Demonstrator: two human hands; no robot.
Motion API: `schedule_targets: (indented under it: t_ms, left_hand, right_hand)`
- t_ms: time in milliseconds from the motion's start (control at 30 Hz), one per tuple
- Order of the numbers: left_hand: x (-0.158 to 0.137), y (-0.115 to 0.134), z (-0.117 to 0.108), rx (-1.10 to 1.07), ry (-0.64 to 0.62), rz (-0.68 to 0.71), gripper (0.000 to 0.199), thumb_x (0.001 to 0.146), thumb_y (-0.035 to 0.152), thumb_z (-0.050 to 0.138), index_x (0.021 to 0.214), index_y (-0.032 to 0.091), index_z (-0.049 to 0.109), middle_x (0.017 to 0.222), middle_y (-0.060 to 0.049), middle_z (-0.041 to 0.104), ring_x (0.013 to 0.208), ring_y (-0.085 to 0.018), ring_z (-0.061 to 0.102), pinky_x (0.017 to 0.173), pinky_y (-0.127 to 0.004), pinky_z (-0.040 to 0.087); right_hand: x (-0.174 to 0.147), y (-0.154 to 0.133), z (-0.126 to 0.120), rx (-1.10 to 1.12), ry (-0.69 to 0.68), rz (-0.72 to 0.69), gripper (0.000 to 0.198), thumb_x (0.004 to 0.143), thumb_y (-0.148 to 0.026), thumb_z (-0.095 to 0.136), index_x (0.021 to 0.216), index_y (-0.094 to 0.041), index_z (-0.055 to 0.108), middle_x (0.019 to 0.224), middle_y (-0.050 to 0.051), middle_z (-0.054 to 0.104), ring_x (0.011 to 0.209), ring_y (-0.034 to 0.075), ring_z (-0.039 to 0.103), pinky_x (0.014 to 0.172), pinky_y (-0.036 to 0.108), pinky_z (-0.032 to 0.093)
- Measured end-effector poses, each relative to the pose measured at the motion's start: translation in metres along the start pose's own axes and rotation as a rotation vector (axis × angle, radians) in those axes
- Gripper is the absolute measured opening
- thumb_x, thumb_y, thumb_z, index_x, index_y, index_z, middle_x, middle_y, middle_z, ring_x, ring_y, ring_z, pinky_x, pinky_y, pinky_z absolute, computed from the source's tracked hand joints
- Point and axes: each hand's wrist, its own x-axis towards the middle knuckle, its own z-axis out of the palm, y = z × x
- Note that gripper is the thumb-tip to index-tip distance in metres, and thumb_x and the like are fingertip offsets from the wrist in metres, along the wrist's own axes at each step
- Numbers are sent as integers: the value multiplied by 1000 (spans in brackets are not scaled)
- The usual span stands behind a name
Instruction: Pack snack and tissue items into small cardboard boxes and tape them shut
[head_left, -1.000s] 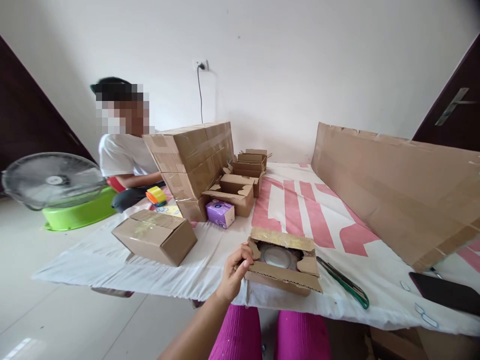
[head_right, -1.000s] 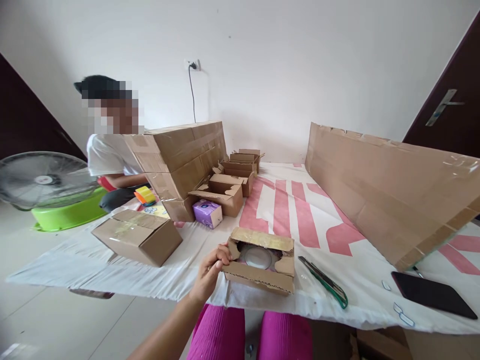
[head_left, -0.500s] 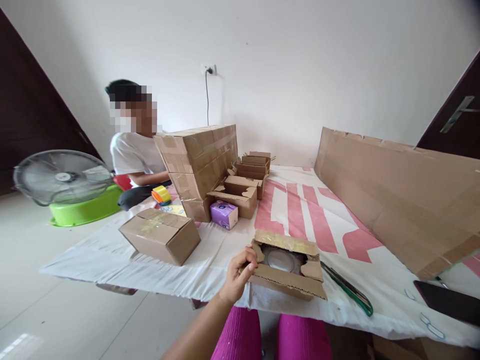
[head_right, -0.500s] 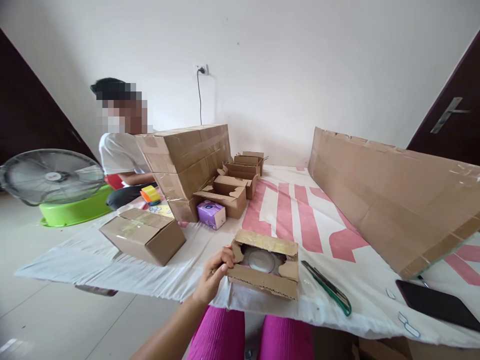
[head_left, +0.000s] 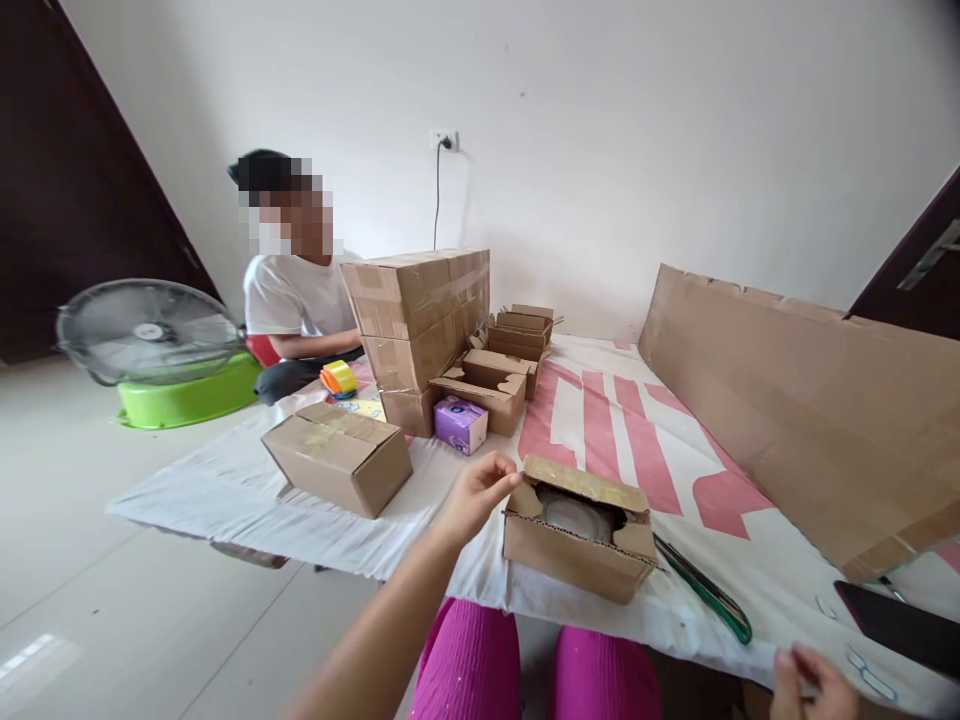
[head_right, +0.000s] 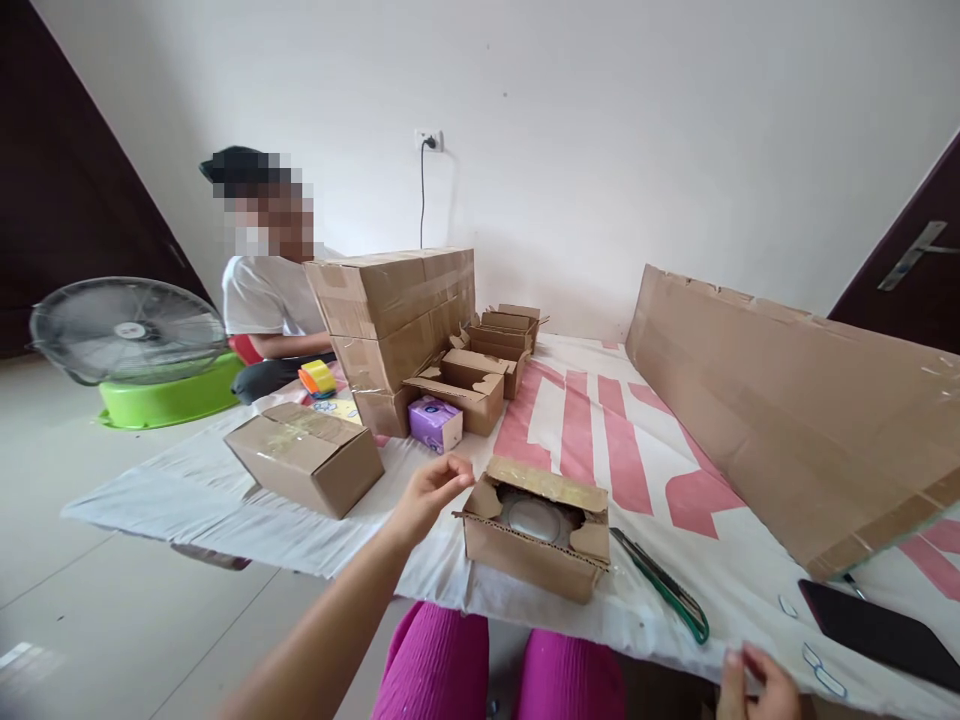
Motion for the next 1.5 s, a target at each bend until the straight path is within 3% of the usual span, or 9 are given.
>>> schedule_targets:
  t_ms: [67, 167, 267, 400, 600, 800, 967, 1200, 1500]
  left_hand:
    - [22, 4, -3, 233, -84, -7, 33, 74, 38, 74, 100, 21, 66, 109, -8, 65, 107, -25, 58, 97, -39, 44]
    - [46, 3, 4, 500, -365, -57, 80, 55, 20, 85, 129, 25, 55, 142, -9, 48, 135, -31, 39, 112, -41, 32]
    - [51, -4, 16, 603, -506, -150, 90, 57, 16, 81, 139, 24, 44, 144, -10, 47, 133, -30, 44, 111, -40, 37]
    - [45, -14, 20, 632, -472, -149, 82, 63, 17, 77, 139, 20, 44, 140, -11, 50, 128, -29, 50, 108, -39, 39]
    - [44, -18, 20, 648, -452, -128, 67, 69, 21, 73, 132, 18, 49, 132, -11, 55, 122, -27, 53, 105, -38, 42]
    - [46, -17, 21, 652, -457, -118, 63, 69, 20, 72, 128, 20, 51, 130, -10, 56, 121, -28, 54, 105, -39, 42]
    - [47, -11, 21, 658, -478, -122, 62, 68, 19, 73, 127, 19, 52, 129, -11, 56, 120, -29, 54, 103, -40, 43]
    - [47, -4, 21, 665, -493, -133, 61, 69, 18, 72, 127, 19, 51, 129, -11, 55, 120, -29, 54, 103, -39, 43]
    - [47, -6, 20, 663, -496, -129, 54, 74, 20, 69, 125, 17, 51, 127, -12, 55, 117, -27, 55, 102, -39, 43]
  right_hand:
    - [36, -29, 8, 75, 29, -104, 41, 88, -56, 47, 97, -18, 60, 92, 14, 63, 87, 31, 63, 77, 50, 53]
    - [89, -100, 22, 209, -214, -424, 24, 91, -41, 50, 103, -22, 61, 102, 10, 65, 96, 26, 62, 85, 42, 52]
    - [121, -169, 48, 269, -505, -698, 26, 95, -28, 44, 115, -27, 61, 115, 8, 65, 109, 23, 59, 94, 42, 49]
    - [131, -218, 90, 183, -790, -1007, 35, 93, -14, 40, 116, -25, 65, 120, 7, 65, 112, 22, 56, 98, 43, 47]
    - [132, -234, 120, -29, -945, -1144, 33, 87, -7, 49, 105, -25, 71, 117, 6, 67, 109, 22, 54, 95, 40, 44]
    - [139, -246, 118, -109, -1030, -1173, 17, 86, -12, 56, 94, -20, 69, 97, 9, 67, 101, 24, 54, 89, 39, 42]
    - [149, -254, 129, -135, -1172, -1190, 30, 76, -8, 66, 103, -22, 67, 99, 6, 65, 100, 22, 54, 86, 33, 43]
    - [160, -259, 150, -165, -1283, -1180, 16, 70, -11, 74, 82, -21, 72, 88, 4, 63, 94, 21, 56, 78, 28, 43]
    - [158, -241, 114, -79, -1246, -1173, 21, 77, -7, 66, 92, -20, 71, 96, 3, 69, 97, 18, 60, 86, 28, 45]
